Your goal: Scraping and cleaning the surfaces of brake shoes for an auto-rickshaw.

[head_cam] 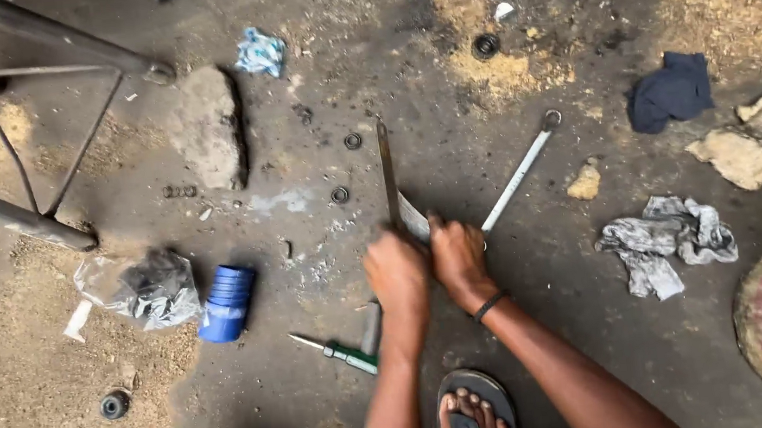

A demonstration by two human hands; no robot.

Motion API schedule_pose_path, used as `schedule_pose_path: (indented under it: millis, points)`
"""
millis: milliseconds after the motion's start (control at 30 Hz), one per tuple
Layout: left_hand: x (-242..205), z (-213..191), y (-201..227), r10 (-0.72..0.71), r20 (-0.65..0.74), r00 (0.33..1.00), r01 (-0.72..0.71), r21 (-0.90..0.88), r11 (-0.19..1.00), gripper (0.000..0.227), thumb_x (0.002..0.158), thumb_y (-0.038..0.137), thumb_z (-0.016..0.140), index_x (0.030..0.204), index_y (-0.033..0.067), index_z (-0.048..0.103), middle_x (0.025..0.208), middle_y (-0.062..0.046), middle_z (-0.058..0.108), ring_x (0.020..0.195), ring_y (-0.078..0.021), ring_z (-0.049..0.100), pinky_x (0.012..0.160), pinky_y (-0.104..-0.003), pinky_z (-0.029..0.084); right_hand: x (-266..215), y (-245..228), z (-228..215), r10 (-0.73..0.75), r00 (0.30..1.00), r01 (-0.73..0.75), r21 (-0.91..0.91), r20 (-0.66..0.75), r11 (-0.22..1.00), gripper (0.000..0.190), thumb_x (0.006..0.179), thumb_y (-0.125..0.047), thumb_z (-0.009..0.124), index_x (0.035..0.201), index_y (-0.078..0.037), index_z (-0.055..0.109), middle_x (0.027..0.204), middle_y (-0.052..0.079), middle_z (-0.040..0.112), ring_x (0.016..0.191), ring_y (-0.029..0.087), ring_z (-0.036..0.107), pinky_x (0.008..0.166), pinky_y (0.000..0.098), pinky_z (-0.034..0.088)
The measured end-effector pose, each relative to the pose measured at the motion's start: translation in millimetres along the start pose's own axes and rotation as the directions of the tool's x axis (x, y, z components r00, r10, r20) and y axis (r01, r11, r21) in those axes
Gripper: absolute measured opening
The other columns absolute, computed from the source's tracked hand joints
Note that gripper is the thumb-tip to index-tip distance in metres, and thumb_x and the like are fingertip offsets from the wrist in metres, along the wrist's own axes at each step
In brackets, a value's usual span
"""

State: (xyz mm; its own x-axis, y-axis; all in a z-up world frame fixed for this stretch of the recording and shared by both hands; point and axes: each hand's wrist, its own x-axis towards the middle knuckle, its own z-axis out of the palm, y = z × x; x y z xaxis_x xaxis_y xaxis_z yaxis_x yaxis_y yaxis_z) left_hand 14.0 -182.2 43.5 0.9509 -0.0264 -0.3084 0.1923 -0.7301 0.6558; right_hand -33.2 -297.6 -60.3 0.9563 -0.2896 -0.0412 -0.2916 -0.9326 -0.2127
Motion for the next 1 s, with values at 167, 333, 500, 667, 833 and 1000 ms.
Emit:
schedule_pose_path:
  millis: [167, 333, 500, 667, 833, 1000]
  points:
    - [-1, -8, -10, 0.087, -0.024, 0.996, -0.089, -0.076, 0.993, 0.020, 0.091, 0.017, 0.062, 0.094, -0.0014, 0.069, 0.083, -0.032, 0.070, 0.083, -0.0511, 0.069, 0.074, -0.058, 0.056, 2, -11, -27, 0.024, 0.987, -0.043, 0.120, 0.156, 0.992, 0.049, 0.084, -0.003, 0.062, 0.132, 0.001, 0.061, 0.085, 0.028, 0.071, 0.084, 0.047, 0.070, 0.074, 0.0550, 0.056]
    - [4, 0, -13, 0.111, -0.006, 0.994, -0.111, -0.086, 0.990, 0.028, 0.096, 0.024, 0.062, 0.088, -0.0013, 0.069, 0.079, -0.033, 0.067, 0.081, -0.0509, 0.068, 0.071, -0.058, 0.055, 5, 36, -8, -0.210, 0.977, 0.172, 0.468, 0.031, 0.867, 0.072, 0.070, -0.019, 0.077, 0.130, 0.012, 0.055, 0.106, 0.035, 0.069, 0.098, 0.048, 0.069, 0.083, 0.0505, 0.056]
    - [12, 2, -19, 0.168, -0.111, 0.980, -0.190, -0.239, 0.952, 0.021, 0.094, 0.020, 0.060, 0.097, 0.0010, 0.070, 0.077, -0.030, 0.067, 0.077, -0.0501, 0.068, 0.066, -0.057, 0.054, 22, 55, 34, 0.070, 0.889, -0.446, 0.819, 0.453, 0.361, 0.072, 0.102, -0.061, 0.056, 0.126, 0.006, 0.064, 0.118, 0.009, 0.073, 0.107, 0.013, 0.065, 0.095, 0.0319, 0.049]
    - [-15, 9, -15, 0.117, -0.115, 0.986, -0.137, -0.187, 0.973, 0.023, 0.097, 0.021, 0.059, 0.096, 0.0011, 0.070, 0.072, -0.033, 0.065, 0.070, -0.0515, 0.067, 0.061, -0.059, 0.052, 21, 12, 2, 0.210, 0.908, -0.410, 0.658, 0.364, 0.631, 0.064, 0.105, -0.054, 0.051, 0.087, 0.005, 0.068, 0.071, 0.021, 0.057, 0.067, 0.020, 0.050, 0.066, 0.0443, 0.046]
    - [-14, 32, -18, 0.069, -0.187, 0.980, -0.095, -0.131, 0.987, 0.029, 0.100, 0.025, 0.058, 0.089, 0.0004, 0.069, 0.069, -0.034, 0.063, 0.065, -0.0527, 0.066, 0.058, -0.061, 0.051, 20, 21, 49, 0.247, 0.947, -0.320, 0.699, 0.207, 0.639, 0.055, 0.102, -0.047, 0.052, 0.082, 0.002, 0.067, 0.065, 0.019, 0.060, 0.061, 0.020, 0.052, 0.062, 0.0427, 0.046]
    - [-12, 13, -11, 0.030, -0.065, 0.997, -0.041, -0.168, 0.985, 0.031, 0.100, 0.026, 0.051, 0.098, -0.0011, 0.066, 0.069, -0.034, 0.065, 0.067, -0.0543, 0.066, 0.056, -0.063, 0.049, 18, 16, 61, 0.271, 0.962, -0.217, 0.651, 0.019, 0.727, 0.051, 0.104, -0.041, 0.053, 0.081, 0.002, 0.068, 0.072, 0.020, 0.060, 0.057, 0.021, 0.049, 0.060, 0.0435, 0.044]
